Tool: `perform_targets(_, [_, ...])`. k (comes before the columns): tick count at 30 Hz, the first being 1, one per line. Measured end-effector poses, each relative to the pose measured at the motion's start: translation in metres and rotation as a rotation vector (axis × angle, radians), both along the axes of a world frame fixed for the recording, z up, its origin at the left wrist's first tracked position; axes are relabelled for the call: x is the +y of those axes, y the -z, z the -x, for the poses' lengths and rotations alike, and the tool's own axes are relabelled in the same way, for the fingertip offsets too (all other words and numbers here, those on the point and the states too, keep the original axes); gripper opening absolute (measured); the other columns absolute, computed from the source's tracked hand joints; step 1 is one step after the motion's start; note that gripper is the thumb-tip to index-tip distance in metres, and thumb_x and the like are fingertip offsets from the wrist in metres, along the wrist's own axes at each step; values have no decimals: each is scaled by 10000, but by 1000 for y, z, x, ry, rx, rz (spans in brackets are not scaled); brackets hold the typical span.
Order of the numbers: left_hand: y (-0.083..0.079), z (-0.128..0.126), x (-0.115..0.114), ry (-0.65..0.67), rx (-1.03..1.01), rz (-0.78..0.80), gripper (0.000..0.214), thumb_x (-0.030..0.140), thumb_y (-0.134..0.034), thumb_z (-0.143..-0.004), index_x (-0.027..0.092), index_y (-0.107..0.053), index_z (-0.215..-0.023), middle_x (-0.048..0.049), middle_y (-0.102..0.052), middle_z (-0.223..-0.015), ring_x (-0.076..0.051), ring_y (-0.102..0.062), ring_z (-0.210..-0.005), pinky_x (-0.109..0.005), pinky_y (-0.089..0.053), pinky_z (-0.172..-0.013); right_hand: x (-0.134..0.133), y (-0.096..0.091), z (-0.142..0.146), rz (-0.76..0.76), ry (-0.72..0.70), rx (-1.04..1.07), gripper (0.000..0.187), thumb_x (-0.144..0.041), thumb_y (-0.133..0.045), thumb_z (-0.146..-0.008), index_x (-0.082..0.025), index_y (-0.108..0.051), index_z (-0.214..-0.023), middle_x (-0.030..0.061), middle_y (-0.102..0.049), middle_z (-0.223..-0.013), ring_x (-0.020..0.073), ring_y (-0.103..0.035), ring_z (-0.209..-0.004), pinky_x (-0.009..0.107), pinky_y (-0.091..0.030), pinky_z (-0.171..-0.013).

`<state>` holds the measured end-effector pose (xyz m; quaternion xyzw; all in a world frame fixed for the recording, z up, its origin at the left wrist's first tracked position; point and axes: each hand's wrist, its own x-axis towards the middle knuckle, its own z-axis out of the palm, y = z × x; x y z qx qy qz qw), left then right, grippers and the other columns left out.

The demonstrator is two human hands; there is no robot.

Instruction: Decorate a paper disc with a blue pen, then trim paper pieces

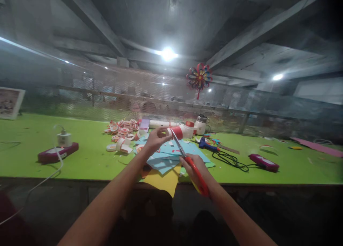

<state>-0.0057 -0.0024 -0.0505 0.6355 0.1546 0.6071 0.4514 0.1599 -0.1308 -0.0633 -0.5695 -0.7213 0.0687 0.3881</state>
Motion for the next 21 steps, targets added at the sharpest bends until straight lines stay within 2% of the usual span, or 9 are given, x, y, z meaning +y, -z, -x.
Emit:
perform_targets(6, [-1, 1, 1, 42, 6, 16, 600, 333, -861, -596, 141, -648, -1122, -122, -686, -1144, -247, -714, -844, -381, -608, -708, -1, 2, 1, -20, 19, -14, 301, -418, -426, -807, -220, -401, -582, 16, -490, -562, 159, -456, -562, 274, -327, -565])
perform_targets(15, [1, 0, 7, 25, 8, -48, 606, 281, -872, -560, 123, -648, -1100, -121, -736, -1007, -259, -712, -881, -365, -582, -758, 1, 1, -6, -6, -21, -35, 320, -455, -454, -837, -205, -519, -648, 6, -530, -575, 154, -507, -536, 251, -370, -527])
perform_targets(21, [0, -2, 4, 8, 9, -106, 569, 266, -857, -590, 134, -637, -1098, -121, -731, -1032, -254, -695, -962, -367, -551, -842, 3, -5, -7, -7, -6, -54, 333, -445, -446, -841, -202, -511, -623, 23, -566, -593, 160, -517, -570, 259, -375, -558])
